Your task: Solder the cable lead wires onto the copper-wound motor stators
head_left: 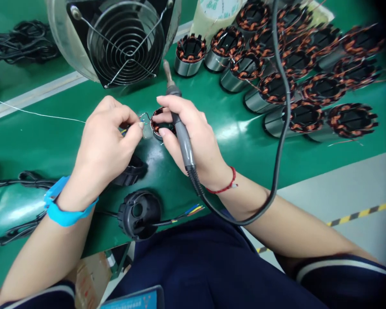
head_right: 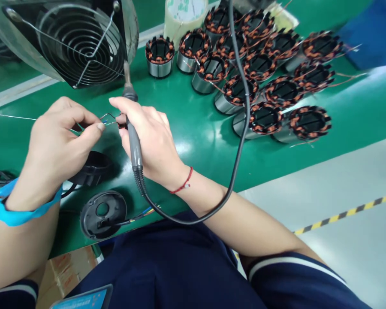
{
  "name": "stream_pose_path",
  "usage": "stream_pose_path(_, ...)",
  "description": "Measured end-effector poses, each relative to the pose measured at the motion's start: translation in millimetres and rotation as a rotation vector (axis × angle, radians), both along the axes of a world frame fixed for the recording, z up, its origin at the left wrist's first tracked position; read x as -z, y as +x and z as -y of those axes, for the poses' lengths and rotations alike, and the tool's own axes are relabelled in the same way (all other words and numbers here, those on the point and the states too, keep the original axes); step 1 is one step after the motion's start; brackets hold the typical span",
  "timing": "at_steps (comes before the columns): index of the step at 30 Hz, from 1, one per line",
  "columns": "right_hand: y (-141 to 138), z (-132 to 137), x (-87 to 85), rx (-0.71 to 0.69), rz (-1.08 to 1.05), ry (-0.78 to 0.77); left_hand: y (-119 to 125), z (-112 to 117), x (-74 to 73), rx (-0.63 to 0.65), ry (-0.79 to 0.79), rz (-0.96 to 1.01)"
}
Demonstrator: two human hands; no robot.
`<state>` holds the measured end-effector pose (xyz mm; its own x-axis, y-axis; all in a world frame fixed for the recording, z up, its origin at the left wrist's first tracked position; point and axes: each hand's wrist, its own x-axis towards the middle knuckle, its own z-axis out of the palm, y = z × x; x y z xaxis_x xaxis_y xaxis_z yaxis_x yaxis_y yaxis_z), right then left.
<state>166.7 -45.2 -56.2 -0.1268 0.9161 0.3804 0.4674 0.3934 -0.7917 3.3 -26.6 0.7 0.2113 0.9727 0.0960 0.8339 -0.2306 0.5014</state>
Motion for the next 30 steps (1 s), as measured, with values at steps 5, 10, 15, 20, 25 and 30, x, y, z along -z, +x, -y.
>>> stream_pose_path(5,-2,-4,-2.6,0.017,-0.045,-0.077,0,0,-0.3,-0.007,0.038,-0.060)
stream_pose_path(10,-5,-9,-6.0,0.032,-0.036,-0.131,-1,-1,2.4,-0.010,0.030,-0.099)
stream_pose_path(15,-7,-9,-5.5,0.073,0.043,-0.108,-1,-1,1.2,0.002,0.012,-0.004)
stream_pose_path(20,-11,-9,0.3,0.132,0.129,-0.062,-4,0,0.5,0.034,-0.081,0.120)
stream_pose_path(25,-4,-5,0.8,0.073,0.014,-0.015,-6,-2,3.4,0.001,-0.072,0.151)
stream_pose_path(30,20,23,-14.9,0.069,-0.168,0.169,-3,-1,2.6,-0.007,0.022,0.020)
